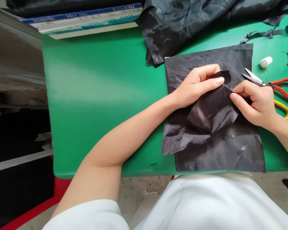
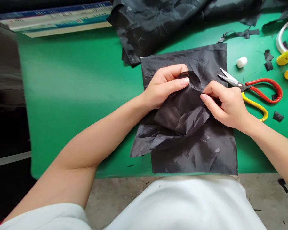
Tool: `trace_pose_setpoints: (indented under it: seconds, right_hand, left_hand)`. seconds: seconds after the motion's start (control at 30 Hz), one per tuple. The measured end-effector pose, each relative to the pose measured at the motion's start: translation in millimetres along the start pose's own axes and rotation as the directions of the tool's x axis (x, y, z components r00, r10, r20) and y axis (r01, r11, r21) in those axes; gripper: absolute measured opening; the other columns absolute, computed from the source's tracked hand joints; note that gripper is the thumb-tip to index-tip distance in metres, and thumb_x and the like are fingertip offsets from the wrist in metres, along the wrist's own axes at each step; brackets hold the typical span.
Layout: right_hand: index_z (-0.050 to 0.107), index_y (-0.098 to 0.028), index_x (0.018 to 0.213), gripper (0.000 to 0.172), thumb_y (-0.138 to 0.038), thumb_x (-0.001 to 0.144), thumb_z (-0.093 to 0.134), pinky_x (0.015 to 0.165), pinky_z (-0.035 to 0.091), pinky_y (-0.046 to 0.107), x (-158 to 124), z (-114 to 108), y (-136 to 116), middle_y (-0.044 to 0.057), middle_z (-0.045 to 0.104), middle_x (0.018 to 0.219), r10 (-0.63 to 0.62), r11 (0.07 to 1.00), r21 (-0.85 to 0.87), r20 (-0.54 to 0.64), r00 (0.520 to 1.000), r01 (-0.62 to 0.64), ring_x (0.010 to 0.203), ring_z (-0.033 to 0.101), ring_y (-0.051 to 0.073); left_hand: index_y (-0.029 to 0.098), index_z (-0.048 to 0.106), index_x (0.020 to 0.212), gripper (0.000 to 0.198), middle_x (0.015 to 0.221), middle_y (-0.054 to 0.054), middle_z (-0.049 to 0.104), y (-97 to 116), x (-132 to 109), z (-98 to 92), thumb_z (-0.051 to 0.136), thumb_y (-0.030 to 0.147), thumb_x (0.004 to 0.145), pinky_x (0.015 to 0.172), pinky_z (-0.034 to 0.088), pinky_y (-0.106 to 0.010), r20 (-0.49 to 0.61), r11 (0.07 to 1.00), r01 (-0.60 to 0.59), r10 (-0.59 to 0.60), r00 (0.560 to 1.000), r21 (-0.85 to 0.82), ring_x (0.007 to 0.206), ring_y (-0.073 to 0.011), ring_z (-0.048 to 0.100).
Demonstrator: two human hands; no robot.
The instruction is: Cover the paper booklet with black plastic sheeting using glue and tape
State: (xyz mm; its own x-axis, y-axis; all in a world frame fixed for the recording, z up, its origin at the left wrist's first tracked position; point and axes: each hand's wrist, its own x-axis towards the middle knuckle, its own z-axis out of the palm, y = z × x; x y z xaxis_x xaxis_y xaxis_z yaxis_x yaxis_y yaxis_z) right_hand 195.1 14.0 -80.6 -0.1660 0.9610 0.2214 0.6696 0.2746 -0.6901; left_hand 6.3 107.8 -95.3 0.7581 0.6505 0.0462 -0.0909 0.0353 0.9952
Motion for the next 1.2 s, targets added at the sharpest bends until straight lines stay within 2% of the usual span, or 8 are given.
trace_pose_setpoints:
  seconds: [0.13,0.3,0.5,0.7,0.87,1.2]
  right_hand:
    - [0.053,-0.024,0.073,0.023,-0.036,0.093,0.055,0.048,0.033,0.028,0.4,0.3,0.3,-0.004,0.051,0.052,-0.026,1.000,-0.004,0.017,1.000,0.026,0.043,0.043,0.011]
    - [0.051,-0.023,0.073,0.019,-0.028,0.091,0.056,0.046,0.032,0.026,1.0,1.0,0.3,-0.006,0.048,0.050,-0.094,0.996,-0.009,-0.017,0.995,0.094,0.042,0.040,0.009]
    - [0.052,-0.023,0.074,0.018,-0.030,0.090,0.055,0.047,0.033,0.026,0.3,1.5,1.3,-0.005,0.049,0.051,-0.083,0.996,-0.032,0.013,0.996,0.084,0.043,0.042,0.010]
    - [0.053,-0.025,0.075,0.019,-0.035,0.091,0.055,0.048,0.032,0.028,-0.8,1.6,1.4,-0.003,0.053,0.054,-0.029,0.998,-0.052,0.101,0.994,0.034,0.047,0.048,0.013]
    - [0.053,-0.025,0.077,0.018,-0.034,0.092,0.054,0.049,0.033,0.029,-1.0,1.7,2.6,-0.003,0.053,0.055,-0.040,0.998,-0.054,0.098,0.994,0.045,0.047,0.048,0.013]
    - [0.060,-0.024,0.086,0.024,-0.046,0.093,0.055,0.052,0.035,0.029,-3.1,0.4,6.5,-0.001,0.058,0.060,-0.063,0.996,-0.054,0.097,0.993,0.069,0.052,0.054,0.014]
  left_hand:
    - [0.020,0.043,0.068,0.049,0.066,0.002,0.050,-0.4,-1.3,0.0,0.063,0.060,0.086,0.059,0.050,-0.024,0.001,0.999,-0.012,0.012,1.000,0.043,0.073,-0.0124,0.063]
    - [0.020,0.043,0.067,0.049,0.065,0.002,0.049,-0.3,-0.4,0.4,0.064,0.060,0.086,0.059,0.050,-0.025,0.006,0.998,-0.032,0.032,0.999,0.060,0.072,-0.0126,0.061]
    - [0.020,0.045,0.066,0.045,0.062,0.002,0.046,-2.0,0.8,-0.7,0.067,0.055,0.085,0.060,0.048,-0.027,0.032,0.995,-0.065,0.063,0.998,0.075,0.072,-0.0142,0.060]
    - [0.020,0.048,0.066,0.040,0.061,0.002,0.047,0.0,-0.4,0.1,0.071,0.047,0.084,0.063,0.049,-0.027,0.035,0.990,-0.074,0.070,0.997,0.118,0.077,-0.0149,0.062]
    - [0.020,0.048,0.066,0.040,0.062,0.002,0.048,0.4,-0.3,-0.9,0.068,0.048,0.087,0.064,0.049,-0.028,0.064,0.989,-0.076,0.068,0.996,0.129,0.074,-0.0137,0.060]
    - [0.019,0.051,0.067,0.041,0.066,0.001,0.050,0.5,-1.4,0.2,0.065,0.052,0.088,0.062,0.048,-0.027,0.078,0.975,-0.102,0.088,0.993,0.196,0.072,-0.0126,0.058]
